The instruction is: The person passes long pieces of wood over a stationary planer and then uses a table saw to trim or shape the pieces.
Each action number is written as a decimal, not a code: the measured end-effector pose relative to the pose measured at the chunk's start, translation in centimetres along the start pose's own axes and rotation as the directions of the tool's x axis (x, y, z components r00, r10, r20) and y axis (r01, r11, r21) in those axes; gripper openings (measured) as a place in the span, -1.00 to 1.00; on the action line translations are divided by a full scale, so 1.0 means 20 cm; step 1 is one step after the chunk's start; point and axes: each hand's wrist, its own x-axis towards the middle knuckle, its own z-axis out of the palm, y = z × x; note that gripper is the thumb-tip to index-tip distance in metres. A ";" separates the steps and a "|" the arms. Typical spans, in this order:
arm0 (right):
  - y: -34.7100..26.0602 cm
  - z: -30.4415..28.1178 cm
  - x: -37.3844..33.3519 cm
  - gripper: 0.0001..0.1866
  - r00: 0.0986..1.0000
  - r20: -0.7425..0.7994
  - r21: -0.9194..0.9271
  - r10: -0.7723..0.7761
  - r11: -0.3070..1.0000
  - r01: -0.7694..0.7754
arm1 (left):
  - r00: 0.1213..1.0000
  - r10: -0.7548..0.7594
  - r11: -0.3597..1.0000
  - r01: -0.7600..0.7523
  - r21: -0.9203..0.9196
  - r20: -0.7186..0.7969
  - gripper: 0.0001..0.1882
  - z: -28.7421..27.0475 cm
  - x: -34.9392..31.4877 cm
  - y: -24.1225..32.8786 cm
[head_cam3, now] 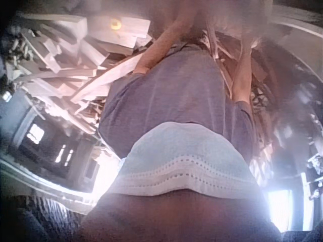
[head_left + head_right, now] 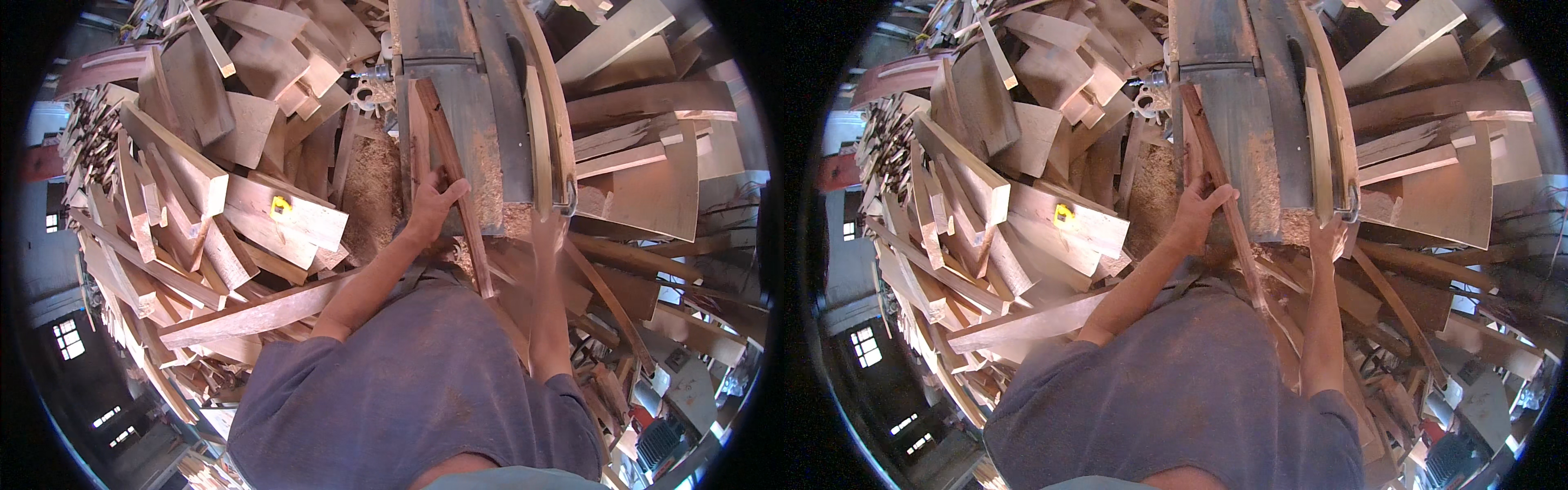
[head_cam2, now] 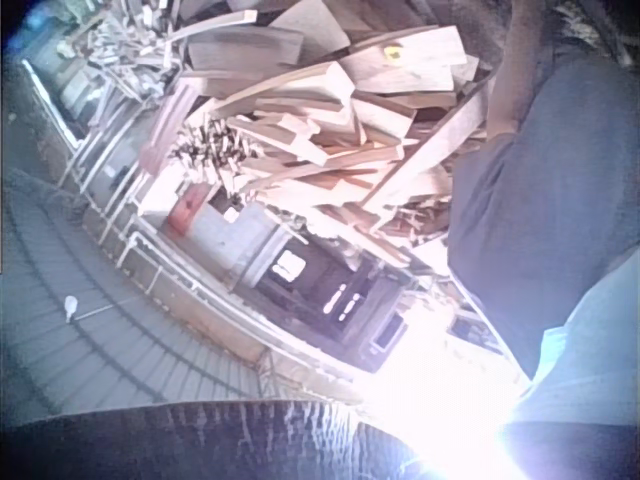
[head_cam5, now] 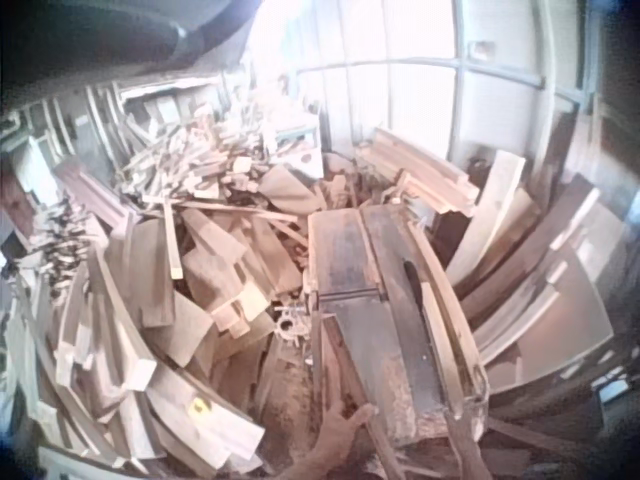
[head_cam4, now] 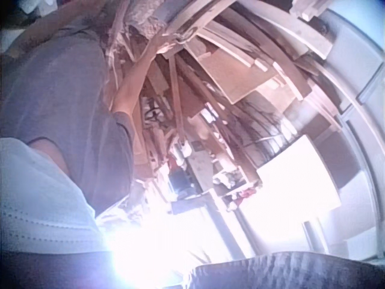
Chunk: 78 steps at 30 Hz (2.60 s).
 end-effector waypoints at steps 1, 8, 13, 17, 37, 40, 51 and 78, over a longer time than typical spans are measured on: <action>0.02 0.01 0.01 -0.33 1.000 0.029 0.029 0.009 1.000 -0.010 | 1.000 0.009 1.000 -0.009 0.012 0.022 -0.54 0.01 -0.01 0.01; 0.15 0.05 -0.12 -0.40 0.988 -0.003 0.027 0.154 0.988 -0.154 | 0.985 -0.162 0.971 0.171 -0.170 0.067 -0.47 0.02 -0.05 0.13; 0.28 0.05 -0.07 -0.41 0.993 -0.102 0.066 0.064 0.996 -0.058 | 0.958 -0.266 0.871 0.286 -0.401 0.105 -0.32 0.01 -0.01 0.14; 0.20 0.04 -0.03 -0.33 0.985 -0.105 0.017 0.135 0.991 -0.134 | 0.979 -0.148 0.789 0.202 -0.581 0.139 -0.27 -0.03 0.05 0.10; -0.69 0.06 -0.63 -0.54 0.673 0.562 0.702 -0.482 0.707 -0.080 | 0.972 -0.230 0.635 0.106 -0.765 -0.056 -0.19 -0.29 0.07 0.12; -0.81 0.17 -0.57 -0.44 0.711 0.489 0.556 -0.505 0.809 0.191 | 0.986 -0.164 0.603 0.116 -0.789 0.020 -0.22 -0.40 0.04 0.12; -1.12 0.36 -0.50 -0.28 0.831 0.375 0.280 -0.411 0.905 0.320 | 0.956 -0.198 0.641 -0.039 -0.767 -0.215 -0.26 -0.60 -0.02 0.13; -0.32 -0.21 -0.48 -0.45 0.517 0.846 0.532 -0.128 0.146 -0.834 | 0.965 -0.217 0.685 0.041 -0.727 -0.150 -0.49 -0.50 0.35 -0.20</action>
